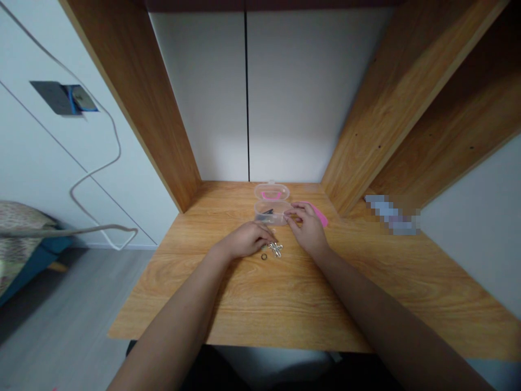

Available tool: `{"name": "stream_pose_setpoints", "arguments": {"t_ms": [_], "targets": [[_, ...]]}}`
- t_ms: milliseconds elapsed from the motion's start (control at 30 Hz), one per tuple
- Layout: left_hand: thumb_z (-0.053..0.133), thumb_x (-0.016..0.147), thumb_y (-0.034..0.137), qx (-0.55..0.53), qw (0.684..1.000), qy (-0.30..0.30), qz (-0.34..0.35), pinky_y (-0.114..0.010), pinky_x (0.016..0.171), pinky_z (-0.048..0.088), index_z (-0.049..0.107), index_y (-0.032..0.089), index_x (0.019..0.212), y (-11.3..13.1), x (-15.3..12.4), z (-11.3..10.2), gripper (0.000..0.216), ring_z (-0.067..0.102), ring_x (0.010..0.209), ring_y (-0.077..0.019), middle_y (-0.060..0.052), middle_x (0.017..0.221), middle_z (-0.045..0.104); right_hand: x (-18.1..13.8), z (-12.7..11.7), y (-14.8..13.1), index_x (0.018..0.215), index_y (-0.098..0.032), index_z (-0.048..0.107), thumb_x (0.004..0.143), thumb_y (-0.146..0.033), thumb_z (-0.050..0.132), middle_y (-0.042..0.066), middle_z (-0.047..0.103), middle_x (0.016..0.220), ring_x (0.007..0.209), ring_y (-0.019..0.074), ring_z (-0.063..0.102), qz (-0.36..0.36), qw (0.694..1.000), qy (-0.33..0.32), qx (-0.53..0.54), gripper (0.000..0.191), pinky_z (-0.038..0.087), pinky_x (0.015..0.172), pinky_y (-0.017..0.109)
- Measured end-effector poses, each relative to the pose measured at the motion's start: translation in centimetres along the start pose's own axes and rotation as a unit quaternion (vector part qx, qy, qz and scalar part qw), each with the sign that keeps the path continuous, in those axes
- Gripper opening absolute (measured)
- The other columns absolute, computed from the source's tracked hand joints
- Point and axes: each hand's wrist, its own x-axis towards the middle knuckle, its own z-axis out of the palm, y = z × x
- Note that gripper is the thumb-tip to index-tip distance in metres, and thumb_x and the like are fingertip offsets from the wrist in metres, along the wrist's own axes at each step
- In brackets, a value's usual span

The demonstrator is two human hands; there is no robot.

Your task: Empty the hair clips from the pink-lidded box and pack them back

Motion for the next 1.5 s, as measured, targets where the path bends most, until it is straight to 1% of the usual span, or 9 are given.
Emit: {"name": "stream_pose_setpoints", "arguments": {"t_ms": [167,433,667,767,833,967,1067,1300,1500], "targets": [[0.056,0.083,0.0,0.01,1.0,-0.002,-0.021,-0.03,0.097,0.054,0.078,0.019,0.108,-0.1,-0.1,0.0,0.038,0.072,0.102,-0.018,-0.008,0.109,0.077,0.0,0.0,0.0,0.099,-0.025,0.073,0.092,-0.031,0.063,0.009,0.061,0.118,0.112,0.0257,0.062,-0.003,1.0,0.005,0.0,0.015,0.058,0.092,0.043],[0.061,0.09,0.011,0.051,0.998,0.017,-0.024,-0.032,0.094,0.055,0.078,0.019,0.105,-1.1,-0.2,-0.1,0.025,0.073,0.098,-0.0188,-0.009,0.104,0.078,0.1,0.0,0.2,0.098,-0.025,0.074,0.091,-0.031,0.064,0.009,0.061,0.12,0.113,0.0261,0.063,-0.002,1.0,0.004,0.001,0.014,0.055,0.098,0.045],[0.065,0.092,0.023,0.041,0.997,0.049,-0.034,-0.033,0.091,0.055,0.078,0.024,0.106,-0.3,0.0,-0.1,0.019,0.072,0.094,-0.0189,-0.008,0.101,0.079,0.0,0.1,0.1,0.099,-0.025,0.073,0.091,-0.029,0.063,0.009,0.061,0.119,0.113,0.0258,0.062,-0.006,1.0,0.01,-0.004,0.013,0.056,0.095,0.043],[0.065,0.093,0.025,0.058,0.992,0.105,-0.026,-0.034,0.087,0.055,0.078,0.024,0.107,0.0,0.1,-0.2,0.018,0.071,0.092,-0.0191,-0.007,0.098,0.079,0.0,0.1,0.0,0.099,-0.024,0.073,0.091,-0.029,0.064,0.009,0.06,0.12,0.112,0.0253,0.063,-0.008,1.0,0.006,-0.002,0.013,0.056,0.096,0.044],[0.065,0.093,0.024,0.09,0.982,0.165,-0.014,-0.035,0.086,0.055,0.076,0.024,0.108,-0.1,0.1,-0.4,0.019,0.07,0.091,-0.0192,-0.006,0.098,0.079,0.0,0.0,-0.1,0.099,-0.024,0.073,0.091,-0.028,0.063,0.009,0.06,0.121,0.111,0.025,0.063,-0.01,1.0,0.001,0.002,0.013,0.056,0.097,0.044],[0.064,0.094,0.023,0.152,0.936,0.315,-0.023,-0.035,0.083,0.054,0.075,0.023,0.106,-0.7,-0.1,-0.6,0.017,0.068,0.089,-0.0192,-0.006,0.099,0.078,0.0,0.0,-0.1,0.098,-0.025,0.073,0.092,-0.028,0.063,0.009,0.06,0.121,0.111,0.0249,0.063,-0.017,1.0,-0.004,0.008,0.013,0.055,0.099,0.044],[0.067,0.092,0.026,0.184,0.904,0.38,-0.069,-0.035,0.079,0.053,0.075,0.023,0.105,-1.4,-0.3,-0.5,0.016,0.066,0.085,-0.0191,-0.005,0.097,0.078,0.0,0.0,-0.1,0.097,-0.025,0.073,0.092,-0.029,0.062,0.009,0.06,0.12,0.11,0.0245,0.063,-0.024,1.0,-0.008,0.015,0.013,0.054,0.099,0.045],[0.065,0.093,0.028,0.237,0.891,0.364,-0.132,-0.035,0.079,0.047,0.075,0.024,0.111,-2.1,-0.5,-0.3,0.021,0.062,0.085,-0.0207,-0.005,0.096,0.077,0.1,-0.1,-0.7,0.095,-0.024,0.074,0.092,-0.029,0.063,0.01,0.062,0.12,0.114,0.0254,0.061,-0.043,0.998,-0.026,0.029,0.012,0.052,0.102,0.046],[0.064,0.094,0.034,0.267,0.892,0.328,-0.156,-0.038,0.082,0.043,0.075,0.027,0.111,-2.1,-0.6,-0.4,0.022,0.061,0.086,-0.0225,-0.005,0.097,0.078,0.1,-0.2,-1.2,0.095,-0.025,0.074,0.092,-0.029,0.063,0.009,0.062,0.119,0.115,0.0257,0.062,-0.058,0.997,-0.038,0.039,0.012,0.05,0.103,0.047]]}}
